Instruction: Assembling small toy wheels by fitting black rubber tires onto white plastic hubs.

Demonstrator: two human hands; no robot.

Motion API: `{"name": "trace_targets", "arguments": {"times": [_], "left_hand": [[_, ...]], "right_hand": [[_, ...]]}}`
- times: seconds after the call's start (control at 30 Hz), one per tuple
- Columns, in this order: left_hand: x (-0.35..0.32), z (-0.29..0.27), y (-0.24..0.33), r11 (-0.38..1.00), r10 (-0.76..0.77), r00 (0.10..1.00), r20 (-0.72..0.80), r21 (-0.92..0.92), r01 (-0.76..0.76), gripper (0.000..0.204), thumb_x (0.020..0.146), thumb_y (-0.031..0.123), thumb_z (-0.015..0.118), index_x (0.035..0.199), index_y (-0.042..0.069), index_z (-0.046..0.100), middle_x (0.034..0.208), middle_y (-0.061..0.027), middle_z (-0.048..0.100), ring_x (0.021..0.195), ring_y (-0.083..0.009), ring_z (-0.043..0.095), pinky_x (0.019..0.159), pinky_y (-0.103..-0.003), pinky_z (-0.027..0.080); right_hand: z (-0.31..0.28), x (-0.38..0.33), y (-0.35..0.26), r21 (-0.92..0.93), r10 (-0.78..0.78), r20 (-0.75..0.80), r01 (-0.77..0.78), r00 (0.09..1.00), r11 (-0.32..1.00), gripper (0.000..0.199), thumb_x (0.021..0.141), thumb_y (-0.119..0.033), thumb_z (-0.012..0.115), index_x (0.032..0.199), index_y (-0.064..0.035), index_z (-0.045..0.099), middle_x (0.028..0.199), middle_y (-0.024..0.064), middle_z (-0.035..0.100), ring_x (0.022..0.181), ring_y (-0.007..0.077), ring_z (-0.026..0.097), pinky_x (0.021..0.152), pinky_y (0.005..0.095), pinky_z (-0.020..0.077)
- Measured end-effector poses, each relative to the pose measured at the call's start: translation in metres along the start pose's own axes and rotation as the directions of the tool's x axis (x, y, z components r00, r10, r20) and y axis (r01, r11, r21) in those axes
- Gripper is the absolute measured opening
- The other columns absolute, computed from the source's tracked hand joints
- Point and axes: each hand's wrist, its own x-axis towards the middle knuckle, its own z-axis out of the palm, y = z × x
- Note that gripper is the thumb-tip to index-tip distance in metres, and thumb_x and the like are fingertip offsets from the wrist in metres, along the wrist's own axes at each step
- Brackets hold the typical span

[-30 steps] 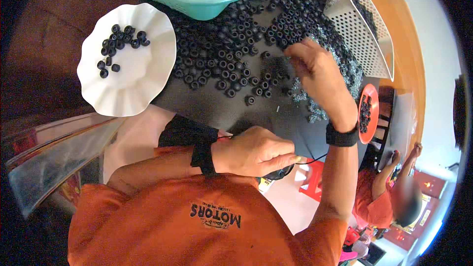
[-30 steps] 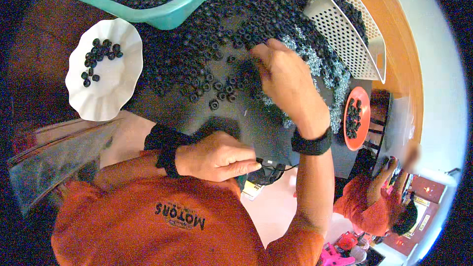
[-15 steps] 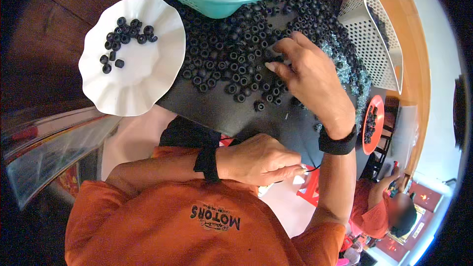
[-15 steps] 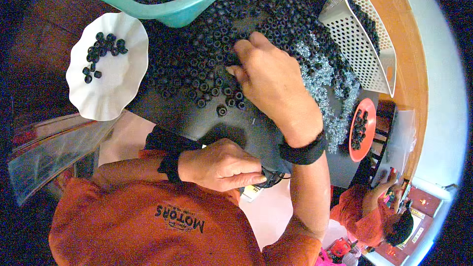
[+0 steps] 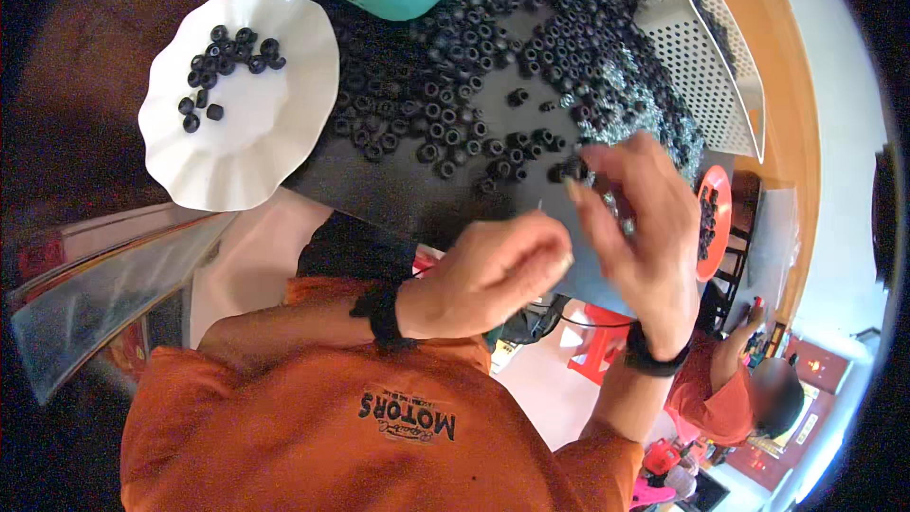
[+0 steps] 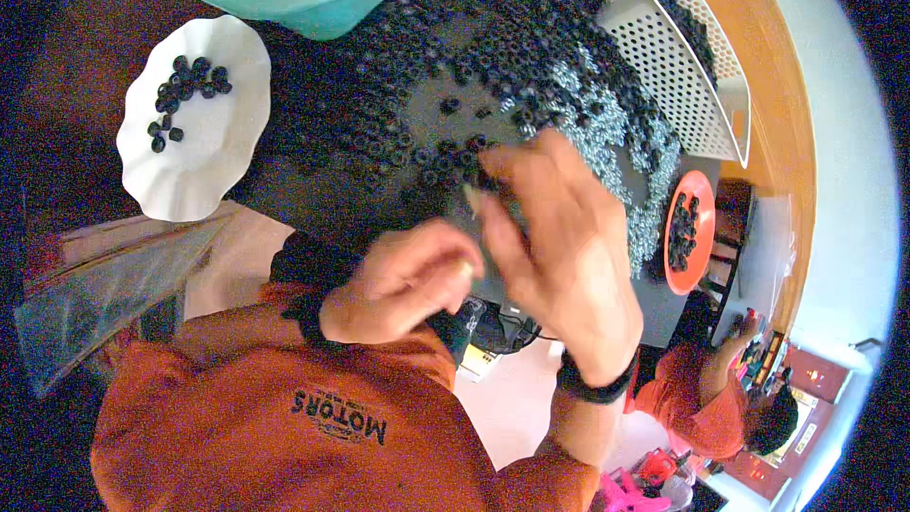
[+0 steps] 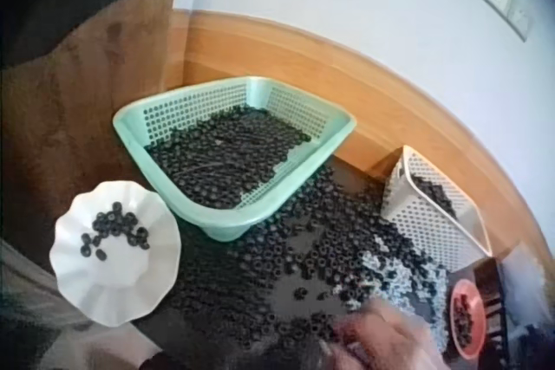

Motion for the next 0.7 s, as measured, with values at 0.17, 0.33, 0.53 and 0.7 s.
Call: {"name": "trace_targets", "arguments": {"times": [0.17,0.33,0.53,0.7], "left_hand": [[0.007,0.005,0.011,0.969,-0.071,0.982,-0.175,-0.246,0.026,0.019,0.097,0.016,0.049,0.109,0.002,0.048,0.084,-0.0027,0.055,0.075,-0.0076,0.056,0.069,-0.023,0.048],[0.002,0.006,0.003,0.932,-0.11,0.992,-0.067,-0.353,0.08,0.019,0.097,0.014,0.047,0.11,0.0,0.049,0.087,-0.0036,0.058,0.076,-0.0083,0.057,0.071,-0.025,0.049],[-0.007,0.007,-0.011,0.84,-0.046,0.996,0.083,-0.537,0.083,0.02,0.098,0.014,0.042,0.109,-0.001,0.05,0.086,-0.0064,0.058,0.076,-0.0138,0.058,0.071,-0.028,0.049],[-0.011,0.012,-0.009,0.811,-0.119,0.987,0.106,-0.563,0.158,0.022,0.098,0.014,0.041,0.11,-0.002,0.05,0.088,-0.0078,0.058,0.078,-0.0153,0.058,0.072,-0.028,0.048]], "right_hand": [[0.001,-0.039,-0.023,0.088,0.097,-0.088,-0.089,0.991,0.992,0.03,0.072,-0.002,0.069,0.1,-0.0018,0.059,0.077,0.0119,0.054,0.06,0.0278,0.056,0.05,0.0369,0.0463],[0.01,-0.059,-0.029,0.076,0.089,-0.184,-0.076,0.979,0.994,0.032,0.073,-0.001,0.069,0.104,-0.0014,0.06,0.077,0.0112,0.054,0.059,0.0262,0.058,0.049,0.0349,0.0467],[0.01,-0.071,-0.025,0.341,0.121,-0.197,-0.048,0.973,0.939,0.028,0.076,-0.001,0.069,0.104,-0.0007,0.063,0.073,0.0101,0.058,0.06,0.0194,0.061,0.05,0.0304,0.0472],[0.022,-0.083,-0.032,0.317,0.175,-0.247,-0.092,0.953,0.944,0.029,0.074,-0.003,0.073,0.101,-0.0023,0.062,0.072,0.0086,0.058,0.057,0.0203,0.06,0.049,0.0304,0.0467]]}}
